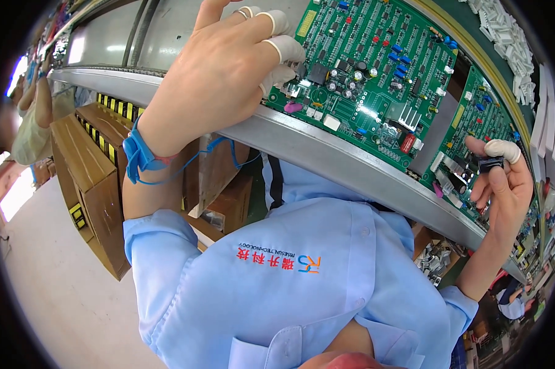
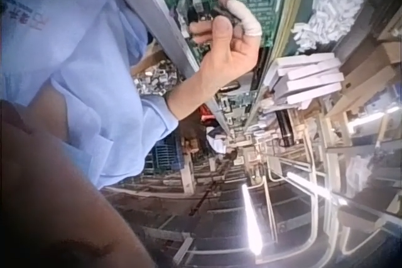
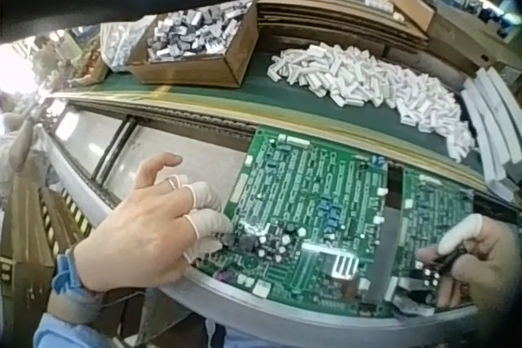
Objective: Manual assembly of electronic components onto a printed circuit board.
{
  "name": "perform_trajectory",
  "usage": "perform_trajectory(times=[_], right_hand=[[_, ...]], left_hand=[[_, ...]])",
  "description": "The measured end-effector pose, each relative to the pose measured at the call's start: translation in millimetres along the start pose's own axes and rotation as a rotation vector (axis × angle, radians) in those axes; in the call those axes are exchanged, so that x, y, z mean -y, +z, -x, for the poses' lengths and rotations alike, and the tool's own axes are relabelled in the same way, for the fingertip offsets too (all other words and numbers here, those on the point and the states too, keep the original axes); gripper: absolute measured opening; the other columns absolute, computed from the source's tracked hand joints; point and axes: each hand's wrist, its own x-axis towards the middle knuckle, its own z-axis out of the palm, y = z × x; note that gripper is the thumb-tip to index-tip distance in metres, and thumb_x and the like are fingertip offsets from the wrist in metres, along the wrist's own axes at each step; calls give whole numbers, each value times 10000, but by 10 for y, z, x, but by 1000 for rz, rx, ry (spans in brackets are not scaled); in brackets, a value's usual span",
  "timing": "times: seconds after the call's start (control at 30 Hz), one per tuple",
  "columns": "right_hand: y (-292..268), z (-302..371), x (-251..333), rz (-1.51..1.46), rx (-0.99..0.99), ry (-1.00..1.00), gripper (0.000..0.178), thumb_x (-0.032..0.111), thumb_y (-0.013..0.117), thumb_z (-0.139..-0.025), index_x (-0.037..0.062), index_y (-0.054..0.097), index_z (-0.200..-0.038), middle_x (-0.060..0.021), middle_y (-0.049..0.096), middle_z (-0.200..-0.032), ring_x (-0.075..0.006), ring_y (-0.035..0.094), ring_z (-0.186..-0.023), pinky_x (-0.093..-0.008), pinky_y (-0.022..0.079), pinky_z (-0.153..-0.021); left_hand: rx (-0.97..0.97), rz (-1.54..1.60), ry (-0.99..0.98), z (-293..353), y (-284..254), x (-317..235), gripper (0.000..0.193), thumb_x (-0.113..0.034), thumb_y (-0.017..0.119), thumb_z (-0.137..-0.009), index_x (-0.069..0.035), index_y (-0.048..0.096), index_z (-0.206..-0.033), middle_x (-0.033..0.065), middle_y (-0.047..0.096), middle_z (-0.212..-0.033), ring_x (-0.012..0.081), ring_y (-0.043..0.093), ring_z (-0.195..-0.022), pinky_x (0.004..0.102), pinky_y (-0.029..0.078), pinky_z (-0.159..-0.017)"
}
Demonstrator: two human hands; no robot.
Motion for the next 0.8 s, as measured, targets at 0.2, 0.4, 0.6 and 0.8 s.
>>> perform_trajectory(times=[0.2,0.4,0.6,0.8], right_hand=[[-18,27,-64,11,-35,24,390,246,596,-920,-18,543,-1203,-129,670,-905,-21,431,-473,-136,325,-440],[37,10,-48,22,-28,-4,415,262,606,-914,-15,538,-1215,-107,662,-851,-16,415,-479,-135,304,-448],[9,16,-85,91,-7,-15,422,264,592,-923,-11,522,-1235,-93,652,-850,-10,397,-487,-132,296,-448],[15,36,-92,137,-15,-2,403,243,582,-926,0,522,-1241,-86,652,-862,-3,397,-501,-128,296,-457]], left_hand=[[902,27,-470,-680,-452,-280,159,-76,649,-771,-112,629,-925,28,543,-853,207,572,-774,469,259,-1022],[-89,31,15,42,37,-26,158,-86,674,-758,-115,639,-910,29,558,-847,203,579,-822,468,277,-1010],[-141,184,-70,27,135,-43,158,-108,701,-743,-112,649,-891,28,557,-831,213,574,-824,470,287,-994],[-96,188,-130,28,92,-111,168,-105,714,-726,-112,653,-882,22,556,-820,210,568,-815,460,288,-994]])
